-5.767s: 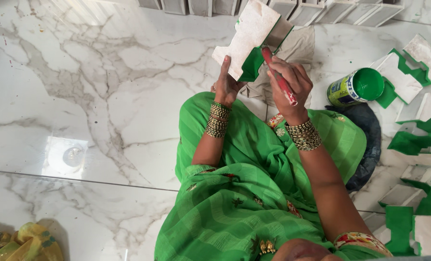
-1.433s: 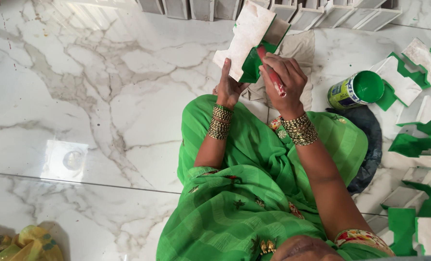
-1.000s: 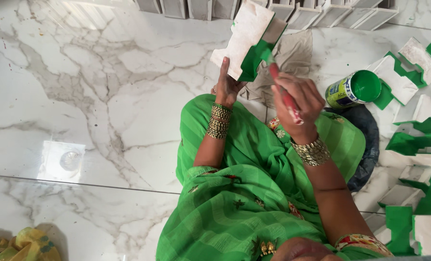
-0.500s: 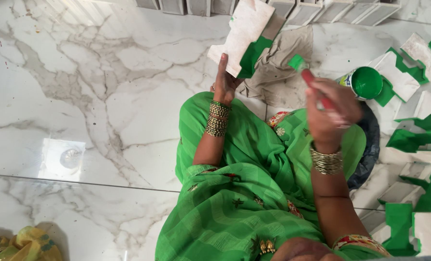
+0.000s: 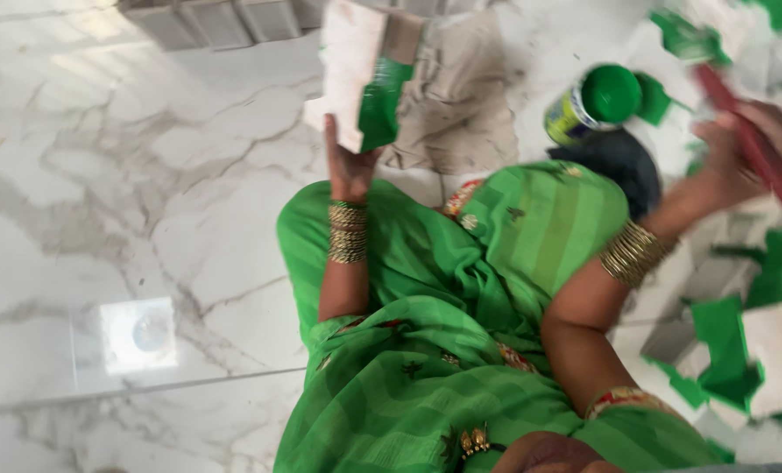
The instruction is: The person sits on the floor and paints shaped white board pieces green using a paintbrush, dipping the brush into an open paint can and coating the flat surfaces and edges of each piece one at a time, holding each piece in one hand while brushing with the other.
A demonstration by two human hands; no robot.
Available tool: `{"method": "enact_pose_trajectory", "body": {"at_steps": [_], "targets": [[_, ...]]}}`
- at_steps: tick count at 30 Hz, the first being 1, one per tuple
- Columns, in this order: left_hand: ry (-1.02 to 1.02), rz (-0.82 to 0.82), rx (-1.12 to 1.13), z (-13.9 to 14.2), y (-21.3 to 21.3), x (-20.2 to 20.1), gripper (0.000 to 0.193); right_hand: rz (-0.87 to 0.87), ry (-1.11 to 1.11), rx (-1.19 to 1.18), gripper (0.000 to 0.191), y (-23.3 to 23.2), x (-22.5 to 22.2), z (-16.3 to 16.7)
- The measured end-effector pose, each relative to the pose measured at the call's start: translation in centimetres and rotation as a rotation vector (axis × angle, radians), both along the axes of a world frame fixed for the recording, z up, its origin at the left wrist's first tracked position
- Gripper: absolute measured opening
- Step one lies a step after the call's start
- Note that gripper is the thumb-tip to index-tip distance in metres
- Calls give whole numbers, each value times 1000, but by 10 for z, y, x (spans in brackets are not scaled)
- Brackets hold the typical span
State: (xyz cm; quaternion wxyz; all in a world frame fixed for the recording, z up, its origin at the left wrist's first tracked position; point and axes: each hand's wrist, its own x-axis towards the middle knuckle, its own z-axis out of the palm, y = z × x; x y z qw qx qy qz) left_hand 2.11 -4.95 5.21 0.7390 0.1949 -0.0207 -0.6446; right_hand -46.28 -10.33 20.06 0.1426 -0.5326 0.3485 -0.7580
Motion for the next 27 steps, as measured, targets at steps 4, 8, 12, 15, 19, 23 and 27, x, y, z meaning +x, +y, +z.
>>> {"method": "enact_pose_trajectory", "body": {"at_steps": [4,8,12,15,19,23,27], "targets": [[-80,-7,70,-1,-8,-16,70,-86,9,38,25,-26,-17,-49],[-149,1,138,3,-17,-29,72,-182,-7,209,22,-61,-31,-78],[-161,-4,135,6,-32,-37,76,-141,-179,366,27,-77,-42,-95],[-182,2,147,6,-39,-41,76,-126,-156,399,30,-83,-52,-101],[-174,6,133,6,-42,-43,78,-125,-195,378,28,-91,-59,-110],[-186,22,133,6,-42,-44,78,-320,3,376,26,-102,-54,-121],[-202,28,142,6,-42,-45,79,-355,-24,324,24,-120,-42,-126]]}}
